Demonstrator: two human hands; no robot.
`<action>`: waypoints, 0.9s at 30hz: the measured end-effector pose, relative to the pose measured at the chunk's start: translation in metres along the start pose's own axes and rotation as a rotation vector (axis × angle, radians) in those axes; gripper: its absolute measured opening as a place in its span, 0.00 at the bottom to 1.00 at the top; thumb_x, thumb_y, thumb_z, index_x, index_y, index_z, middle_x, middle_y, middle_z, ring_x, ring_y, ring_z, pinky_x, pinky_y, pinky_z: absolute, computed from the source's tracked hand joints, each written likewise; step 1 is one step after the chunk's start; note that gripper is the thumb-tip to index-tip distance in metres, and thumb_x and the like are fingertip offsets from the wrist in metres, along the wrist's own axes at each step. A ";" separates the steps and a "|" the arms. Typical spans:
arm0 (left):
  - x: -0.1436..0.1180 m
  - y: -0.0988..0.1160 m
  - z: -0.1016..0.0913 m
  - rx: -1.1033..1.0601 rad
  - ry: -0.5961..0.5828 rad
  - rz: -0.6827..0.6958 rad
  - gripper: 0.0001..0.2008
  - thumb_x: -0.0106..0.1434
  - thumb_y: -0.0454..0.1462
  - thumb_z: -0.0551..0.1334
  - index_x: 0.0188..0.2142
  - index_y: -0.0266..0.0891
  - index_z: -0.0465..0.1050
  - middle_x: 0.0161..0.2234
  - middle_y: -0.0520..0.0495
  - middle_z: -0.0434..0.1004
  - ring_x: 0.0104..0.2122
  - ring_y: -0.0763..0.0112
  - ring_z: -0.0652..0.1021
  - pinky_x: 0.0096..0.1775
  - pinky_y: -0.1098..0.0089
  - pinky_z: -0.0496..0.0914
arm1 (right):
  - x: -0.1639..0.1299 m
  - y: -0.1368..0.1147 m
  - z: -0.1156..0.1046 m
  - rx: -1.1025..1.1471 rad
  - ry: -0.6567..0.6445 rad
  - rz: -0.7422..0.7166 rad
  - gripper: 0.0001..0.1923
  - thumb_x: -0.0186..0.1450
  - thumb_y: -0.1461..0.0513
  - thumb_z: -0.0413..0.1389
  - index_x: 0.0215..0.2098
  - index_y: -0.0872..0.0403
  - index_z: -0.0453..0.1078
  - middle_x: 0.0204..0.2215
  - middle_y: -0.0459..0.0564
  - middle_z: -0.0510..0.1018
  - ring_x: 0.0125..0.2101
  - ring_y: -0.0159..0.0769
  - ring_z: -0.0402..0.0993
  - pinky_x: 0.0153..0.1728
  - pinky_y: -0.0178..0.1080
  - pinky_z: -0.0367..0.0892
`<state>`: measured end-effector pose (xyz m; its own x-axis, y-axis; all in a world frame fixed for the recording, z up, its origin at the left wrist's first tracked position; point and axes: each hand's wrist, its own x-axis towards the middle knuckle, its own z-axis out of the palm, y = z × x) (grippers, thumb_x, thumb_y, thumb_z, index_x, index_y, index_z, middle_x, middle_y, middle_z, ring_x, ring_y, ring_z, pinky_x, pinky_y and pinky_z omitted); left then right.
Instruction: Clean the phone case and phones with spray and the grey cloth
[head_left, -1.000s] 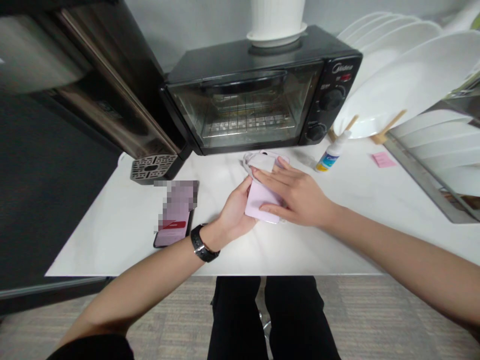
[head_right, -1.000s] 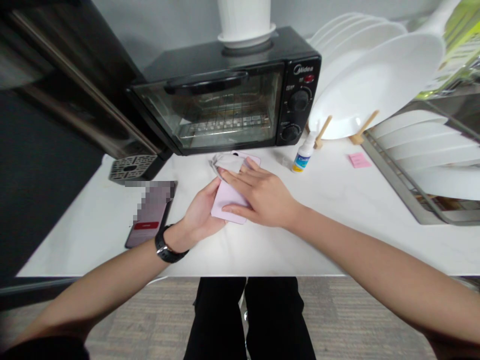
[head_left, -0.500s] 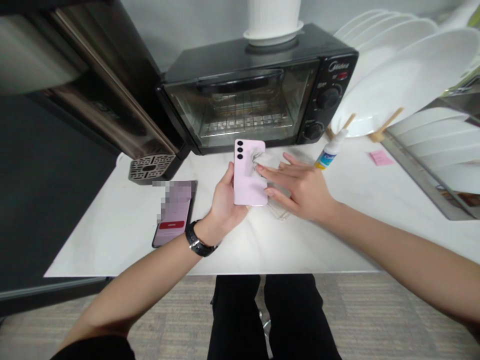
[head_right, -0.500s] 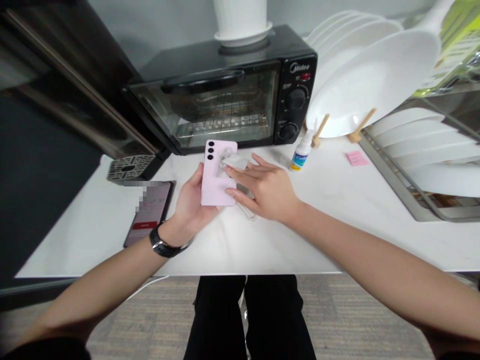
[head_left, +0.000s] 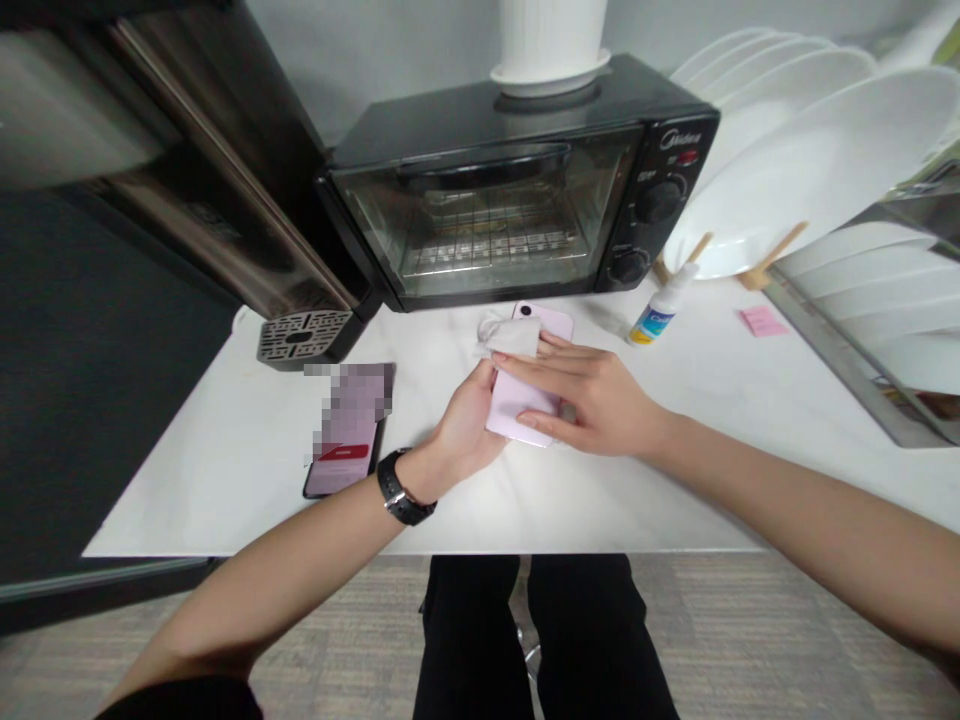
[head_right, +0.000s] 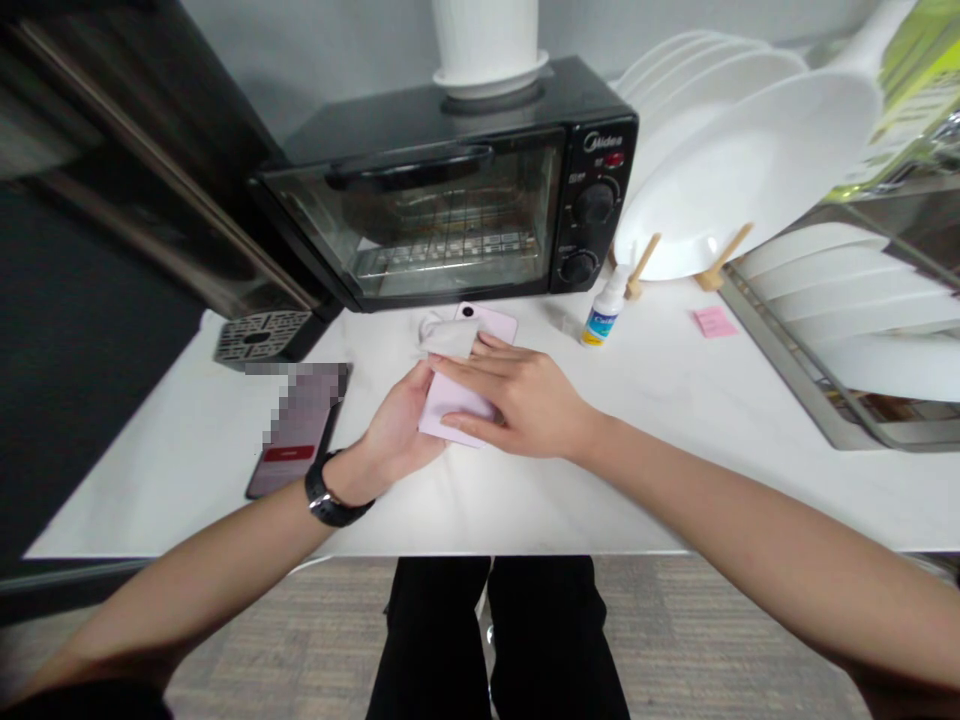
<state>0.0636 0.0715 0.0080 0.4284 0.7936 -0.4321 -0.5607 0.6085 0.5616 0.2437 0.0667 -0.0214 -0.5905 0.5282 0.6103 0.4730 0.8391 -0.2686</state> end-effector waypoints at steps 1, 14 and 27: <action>0.000 0.001 -0.001 0.011 -0.010 -0.010 0.26 0.82 0.40 0.46 0.65 0.33 0.76 0.47 0.38 0.90 0.52 0.50 0.88 0.58 0.52 0.80 | 0.001 -0.002 0.000 0.042 0.002 -0.038 0.31 0.79 0.51 0.57 0.75 0.55 0.67 0.60 0.60 0.85 0.63 0.53 0.82 0.71 0.61 0.70; 0.004 0.017 -0.005 0.001 0.055 0.188 0.33 0.83 0.53 0.46 0.65 0.32 0.77 0.51 0.37 0.89 0.51 0.54 0.87 0.58 0.60 0.79 | 0.001 -0.005 -0.007 0.010 0.095 0.051 0.15 0.79 0.58 0.56 0.52 0.52 0.85 0.48 0.53 0.91 0.47 0.47 0.91 0.59 0.53 0.83; -0.001 0.008 -0.004 0.125 0.010 -0.026 0.24 0.83 0.47 0.52 0.56 0.37 0.83 0.45 0.41 0.90 0.54 0.48 0.87 0.59 0.55 0.80 | 0.001 0.007 -0.003 -0.026 0.099 0.130 0.30 0.80 0.51 0.55 0.73 0.58 0.68 0.63 0.64 0.83 0.49 0.48 0.87 0.74 0.66 0.64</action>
<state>0.0560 0.0753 0.0101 0.4338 0.7782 -0.4542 -0.4568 0.6245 0.6336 0.2487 0.0726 -0.0203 -0.4569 0.6153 0.6424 0.5588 0.7604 -0.3309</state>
